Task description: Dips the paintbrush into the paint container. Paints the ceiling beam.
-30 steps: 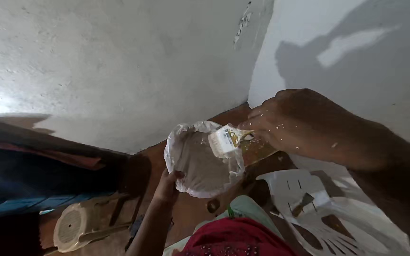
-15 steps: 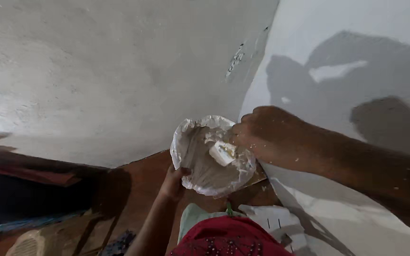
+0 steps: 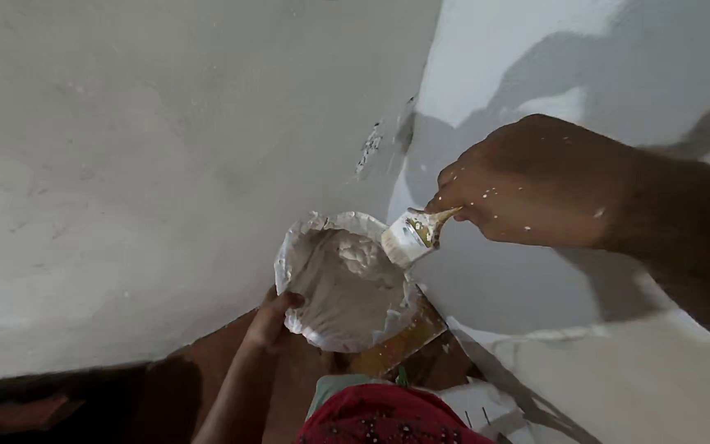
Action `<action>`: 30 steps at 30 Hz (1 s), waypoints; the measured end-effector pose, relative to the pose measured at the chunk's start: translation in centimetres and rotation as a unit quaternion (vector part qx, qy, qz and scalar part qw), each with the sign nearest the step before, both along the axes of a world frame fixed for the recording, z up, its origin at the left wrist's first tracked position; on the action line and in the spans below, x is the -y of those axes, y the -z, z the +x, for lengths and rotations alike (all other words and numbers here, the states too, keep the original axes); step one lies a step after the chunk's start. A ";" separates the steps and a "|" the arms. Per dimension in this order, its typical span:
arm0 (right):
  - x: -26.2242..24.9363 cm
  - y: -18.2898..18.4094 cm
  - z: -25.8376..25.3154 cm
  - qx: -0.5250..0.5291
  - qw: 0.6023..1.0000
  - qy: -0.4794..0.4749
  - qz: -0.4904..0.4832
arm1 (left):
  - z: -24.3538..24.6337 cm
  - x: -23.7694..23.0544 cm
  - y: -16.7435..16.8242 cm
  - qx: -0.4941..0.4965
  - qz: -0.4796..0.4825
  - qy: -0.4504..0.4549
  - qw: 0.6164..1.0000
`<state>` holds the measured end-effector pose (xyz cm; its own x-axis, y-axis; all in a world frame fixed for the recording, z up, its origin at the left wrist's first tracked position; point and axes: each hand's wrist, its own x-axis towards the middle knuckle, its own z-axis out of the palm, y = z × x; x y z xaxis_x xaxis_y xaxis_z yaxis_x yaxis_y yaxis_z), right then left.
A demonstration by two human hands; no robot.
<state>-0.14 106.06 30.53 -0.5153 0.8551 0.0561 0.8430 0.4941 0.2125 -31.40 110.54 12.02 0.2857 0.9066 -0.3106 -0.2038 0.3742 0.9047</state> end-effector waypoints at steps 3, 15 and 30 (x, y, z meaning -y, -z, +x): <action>-1.1 -1.1 -1.2 0.044 0.998 0.035 -0.002 | -0.2 -3.5 -0.7 0.012 0.011 0.032 0.999; -4.7 -4.0 -4.3 0.063 0.987 0.148 0.001 | -1.2 -14.0 -2.3 -0.006 0.044 0.146 0.988; -1.2 -5.7 1.5 -0.428 0.804 0.403 -0.088 | 5.6 -19.4 -8.4 0.007 0.036 0.279 0.960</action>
<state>1.39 107.28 36.19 0.3739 0.9252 -0.0645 0.7038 -0.3283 -0.6300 -25.77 129.90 20.38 0.7366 0.6301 -0.2458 -0.0020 0.3655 0.9308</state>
